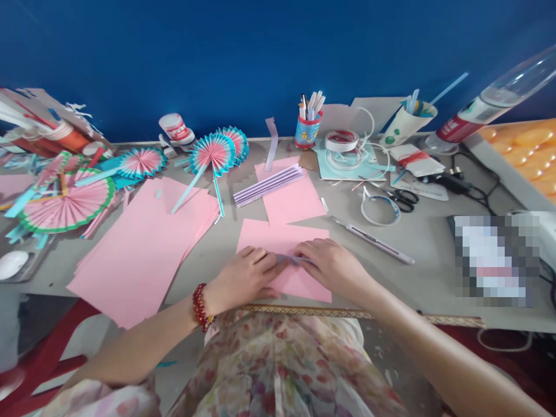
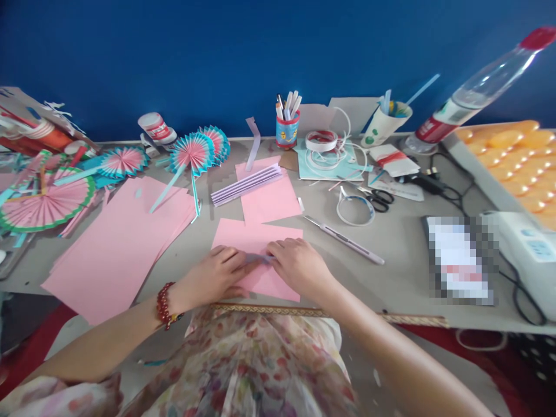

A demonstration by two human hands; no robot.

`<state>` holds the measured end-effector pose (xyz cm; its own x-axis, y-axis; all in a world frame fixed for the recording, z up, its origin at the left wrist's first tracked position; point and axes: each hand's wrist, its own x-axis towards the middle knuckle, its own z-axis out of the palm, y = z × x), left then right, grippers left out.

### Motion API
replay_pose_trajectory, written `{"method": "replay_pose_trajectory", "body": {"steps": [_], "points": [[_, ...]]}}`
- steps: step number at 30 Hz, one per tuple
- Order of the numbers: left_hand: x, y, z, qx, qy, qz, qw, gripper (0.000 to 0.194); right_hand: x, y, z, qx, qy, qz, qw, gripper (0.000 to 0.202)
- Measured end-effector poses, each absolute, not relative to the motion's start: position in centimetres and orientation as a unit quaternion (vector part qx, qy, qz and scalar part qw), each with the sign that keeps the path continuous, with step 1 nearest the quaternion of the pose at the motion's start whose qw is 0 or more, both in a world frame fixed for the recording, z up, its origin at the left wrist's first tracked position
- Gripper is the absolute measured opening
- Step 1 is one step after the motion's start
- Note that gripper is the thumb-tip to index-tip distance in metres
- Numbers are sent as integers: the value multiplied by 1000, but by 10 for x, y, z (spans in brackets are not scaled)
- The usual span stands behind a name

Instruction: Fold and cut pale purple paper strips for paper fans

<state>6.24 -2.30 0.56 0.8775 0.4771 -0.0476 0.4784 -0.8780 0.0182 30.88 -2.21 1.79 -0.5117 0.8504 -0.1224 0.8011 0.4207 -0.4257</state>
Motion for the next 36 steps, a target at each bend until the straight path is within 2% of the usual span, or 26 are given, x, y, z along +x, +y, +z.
{"method": "replay_pose_trajectory", "body": {"steps": [8,21,29,36], "points": [[63,-23,10,968,249,-21,16,67,346,-34,11,-519,-805,258,123,15],[64,-22,5,968,252,-3,7,62,355,-34,11,-515,-803,274,120,18],[69,-20,6,967,255,9,2,41,356,-35,14,-434,-859,226,150,31],[81,-17,2,971,238,19,5,21,360,-36,6,-417,-879,181,145,28]]}}
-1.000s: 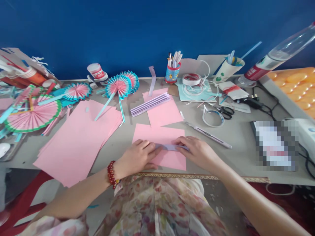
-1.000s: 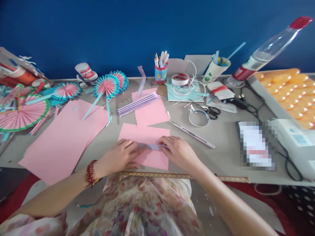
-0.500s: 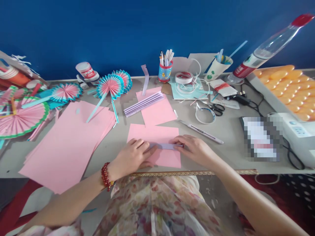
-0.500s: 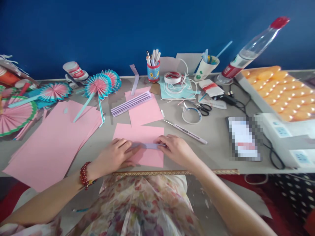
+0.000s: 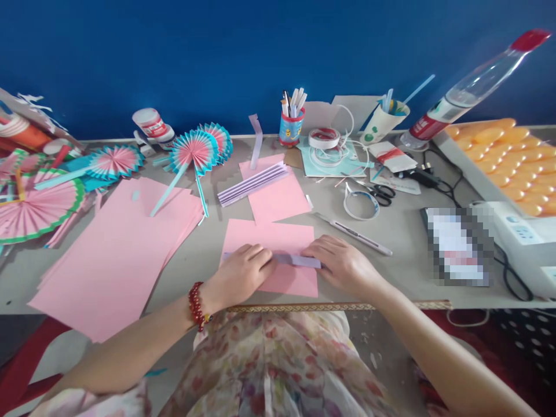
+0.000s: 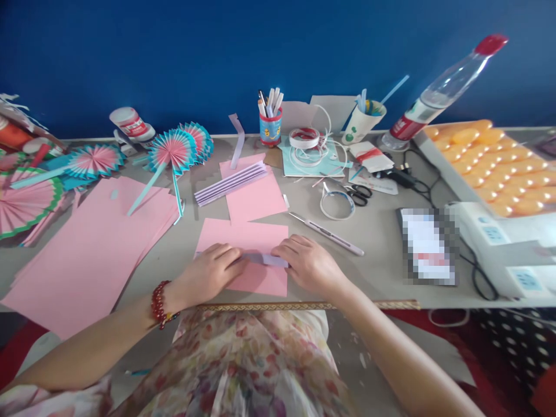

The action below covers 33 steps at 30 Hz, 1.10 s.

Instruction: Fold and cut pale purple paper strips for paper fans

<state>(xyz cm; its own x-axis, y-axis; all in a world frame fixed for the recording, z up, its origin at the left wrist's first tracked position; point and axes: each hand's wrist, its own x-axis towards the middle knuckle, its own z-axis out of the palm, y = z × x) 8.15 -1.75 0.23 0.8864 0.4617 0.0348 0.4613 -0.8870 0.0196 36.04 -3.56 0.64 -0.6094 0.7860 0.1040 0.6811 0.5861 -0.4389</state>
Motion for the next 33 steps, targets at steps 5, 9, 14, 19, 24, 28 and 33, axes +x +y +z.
{"method": "replay_pose_trajectory", "body": {"steps": [5,9,14,19,24,28,33], "points": [[87,-15,2,977,210,18,-7,20,354,-41,18,-456,-848,222,153,34],[88,-15,4,980,197,9,-17,25,343,-39,18,-482,-826,231,179,14],[86,-15,4,981,193,-7,-20,39,340,-32,6,-501,-825,210,156,10],[85,-14,4,982,185,-23,-11,40,345,-31,5,-520,-826,187,109,15],[84,-13,5,983,181,-32,-6,36,345,-27,7,-511,-834,187,86,14],[86,-14,6,982,188,-25,-7,42,351,-19,10,-470,-848,224,95,11],[97,-13,4,978,206,8,-23,38,364,-14,14,-430,-857,266,105,5]]}}
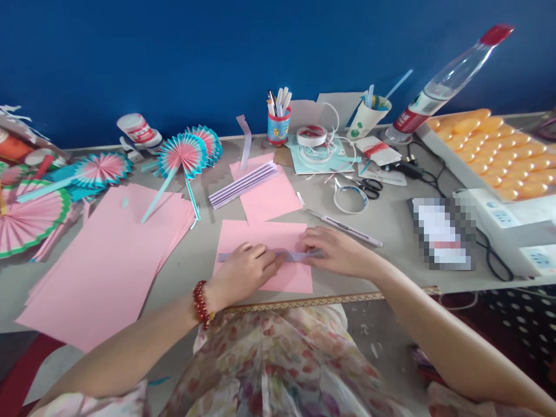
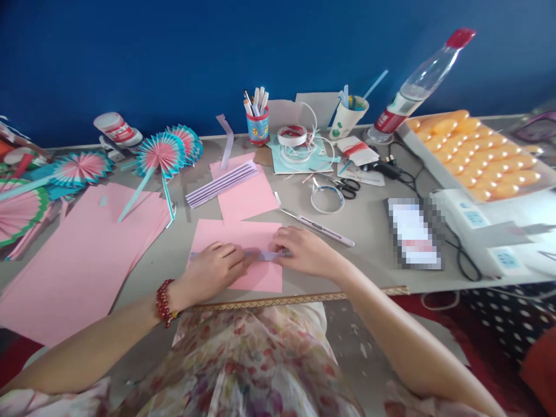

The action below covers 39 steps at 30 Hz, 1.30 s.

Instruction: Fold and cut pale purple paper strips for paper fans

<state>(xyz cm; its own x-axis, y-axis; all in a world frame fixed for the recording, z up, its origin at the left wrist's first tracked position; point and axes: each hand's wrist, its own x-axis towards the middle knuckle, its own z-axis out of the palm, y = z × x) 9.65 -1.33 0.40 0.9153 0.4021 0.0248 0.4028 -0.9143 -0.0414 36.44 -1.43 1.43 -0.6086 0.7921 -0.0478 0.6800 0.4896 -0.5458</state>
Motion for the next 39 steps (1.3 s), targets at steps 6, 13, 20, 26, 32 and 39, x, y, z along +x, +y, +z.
{"method": "replay_pose_trajectory", "body": {"steps": [6,13,20,26,32,39], "points": [[108,-8,-3,-970,-232,-62,33,26,367,-17,11,-428,-851,273,134,3],[110,-5,-10,-962,-251,-107,10,14,366,-20,11,-427,-847,270,166,13],[110,-5,-11,-954,-276,-110,-30,18,365,-25,13,-438,-845,260,162,9],[110,-8,-8,-953,-275,-124,-39,16,364,-30,12,-427,-859,237,156,8],[112,-8,-6,-958,-259,-101,-67,19,365,-36,7,-435,-861,217,150,10],[113,-7,-5,-959,-257,-86,-77,22,354,-44,8,-450,-861,187,147,12]]}}
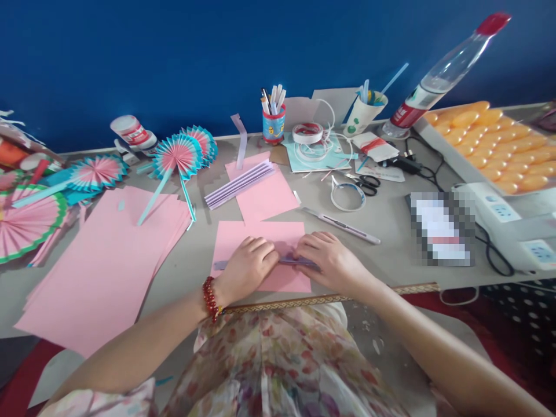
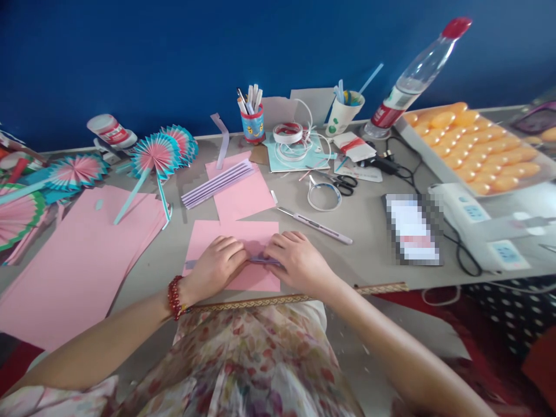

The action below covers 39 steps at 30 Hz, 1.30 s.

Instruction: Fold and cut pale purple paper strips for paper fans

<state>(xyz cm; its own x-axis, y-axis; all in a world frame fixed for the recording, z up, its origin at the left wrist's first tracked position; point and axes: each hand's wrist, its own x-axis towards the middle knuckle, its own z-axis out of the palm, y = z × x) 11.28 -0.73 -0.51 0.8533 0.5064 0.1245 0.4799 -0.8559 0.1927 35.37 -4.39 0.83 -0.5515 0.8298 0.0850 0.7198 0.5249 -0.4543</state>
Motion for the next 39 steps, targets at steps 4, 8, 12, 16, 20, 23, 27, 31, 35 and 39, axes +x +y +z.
{"method": "replay_pose_trajectory", "body": {"steps": [4,8,12,16,20,23,27,31,35,39], "points": [[113,-7,-7,951,273,95,108,20,353,-45,4,-469,-847,191,159,15],[114,-4,-6,937,299,105,146,17,360,-46,1,-507,-823,194,164,15],[117,1,1,924,311,113,189,14,366,-47,3,-527,-814,186,157,13],[117,6,6,919,310,111,216,12,365,-45,6,-538,-815,172,131,17],[115,6,2,917,307,125,220,14,361,-41,6,-551,-814,141,117,19],[114,6,-2,915,307,138,223,17,361,-37,6,-555,-814,131,110,17],[114,6,-3,915,301,144,225,15,364,-34,8,-546,-817,151,105,15],[114,6,-3,916,300,149,221,14,368,-35,9,-532,-820,168,124,13],[113,5,-3,919,299,144,212,19,368,-40,8,-522,-819,175,165,11],[112,2,0,932,289,127,179,21,364,-47,9,-487,-837,169,182,13]]}}
